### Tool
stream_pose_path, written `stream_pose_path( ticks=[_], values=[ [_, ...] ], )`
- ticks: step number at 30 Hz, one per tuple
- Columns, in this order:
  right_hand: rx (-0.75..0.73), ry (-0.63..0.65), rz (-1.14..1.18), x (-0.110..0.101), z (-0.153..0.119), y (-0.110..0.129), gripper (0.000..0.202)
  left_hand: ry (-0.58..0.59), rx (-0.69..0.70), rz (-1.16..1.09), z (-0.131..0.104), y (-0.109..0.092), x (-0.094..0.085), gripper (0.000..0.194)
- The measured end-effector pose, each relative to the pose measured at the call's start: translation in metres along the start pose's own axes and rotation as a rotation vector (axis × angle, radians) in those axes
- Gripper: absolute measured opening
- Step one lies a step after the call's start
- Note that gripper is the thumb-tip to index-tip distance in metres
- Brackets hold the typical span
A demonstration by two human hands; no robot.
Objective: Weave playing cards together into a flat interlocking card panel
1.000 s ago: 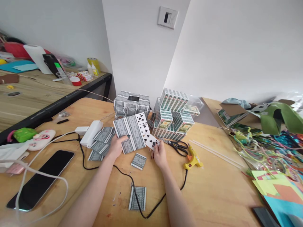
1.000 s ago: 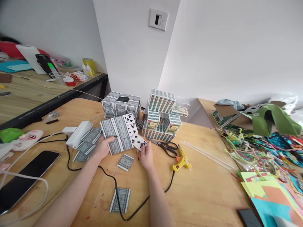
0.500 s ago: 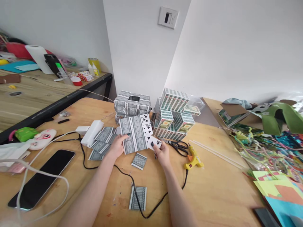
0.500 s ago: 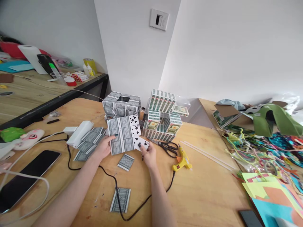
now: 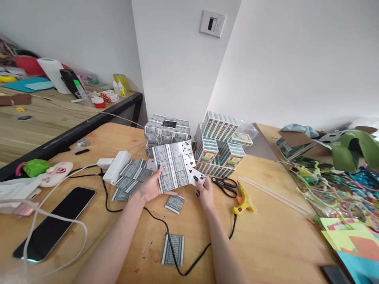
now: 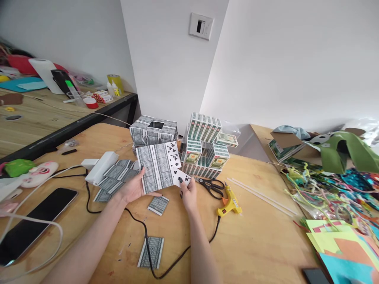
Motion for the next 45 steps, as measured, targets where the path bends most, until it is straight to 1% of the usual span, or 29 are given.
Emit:
stream_pose_path(
  ticks=[2,5,7,10,12,16,22,27,32,39,45],
  values=[
    [0.039,0.001,0.044,-0.001,0.001,-0.003,0.028,0.011,-0.042,0.001,-0.001,0.004,0.001,0.056],
    [0.083,0.028,0.084,0.001,0.001,-0.006,0.027,-0.007,-0.036,0.013,0.000,0.005,-0.001,0.055],
    [0.096,0.055,0.100,0.003,0.001,-0.007,0.026,-0.066,0.006,0.039,0.000,0.002,-0.008,0.049],
    [0.106,0.090,0.119,0.005,0.000,-0.008,0.027,-0.162,0.122,0.077,0.000,-0.006,-0.018,0.033],
    [0.112,0.099,0.130,0.006,0.000,-0.008,0.028,-0.168,0.181,0.106,0.000,-0.009,-0.020,0.027],
    [0.137,0.125,0.154,0.008,-0.001,-0.007,0.029,-0.141,0.209,0.186,0.002,-0.010,-0.021,0.018],
    [0.162,0.175,0.213,0.011,-0.003,-0.004,0.033,-0.179,0.263,0.243,0.000,-0.014,-0.020,0.020],
    [0.159,0.219,0.236,0.013,-0.004,-0.004,0.031,-0.149,0.273,0.288,-0.001,-0.015,-0.013,0.024],
    [0.150,0.225,0.225,0.013,-0.005,-0.005,0.031,-0.146,0.284,0.334,-0.001,-0.016,-0.012,0.026],
    [0.140,0.194,0.176,0.011,-0.006,-0.003,0.035,-0.201,0.313,0.437,-0.003,-0.020,-0.011,0.027],
    [0.136,0.243,0.185,0.012,-0.006,-0.001,0.035,-0.174,0.317,0.494,-0.002,-0.019,-0.010,0.030]
  ],
)
Point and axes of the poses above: each hand's wrist, its own z-axis towards the middle knuckle, its own x-axis out of the palm, y = z × x, the point moved 9 cm from there along z, towards the middle knuckle, and after that the axes turned 15 degrees about -z, right-handed, at the moved point
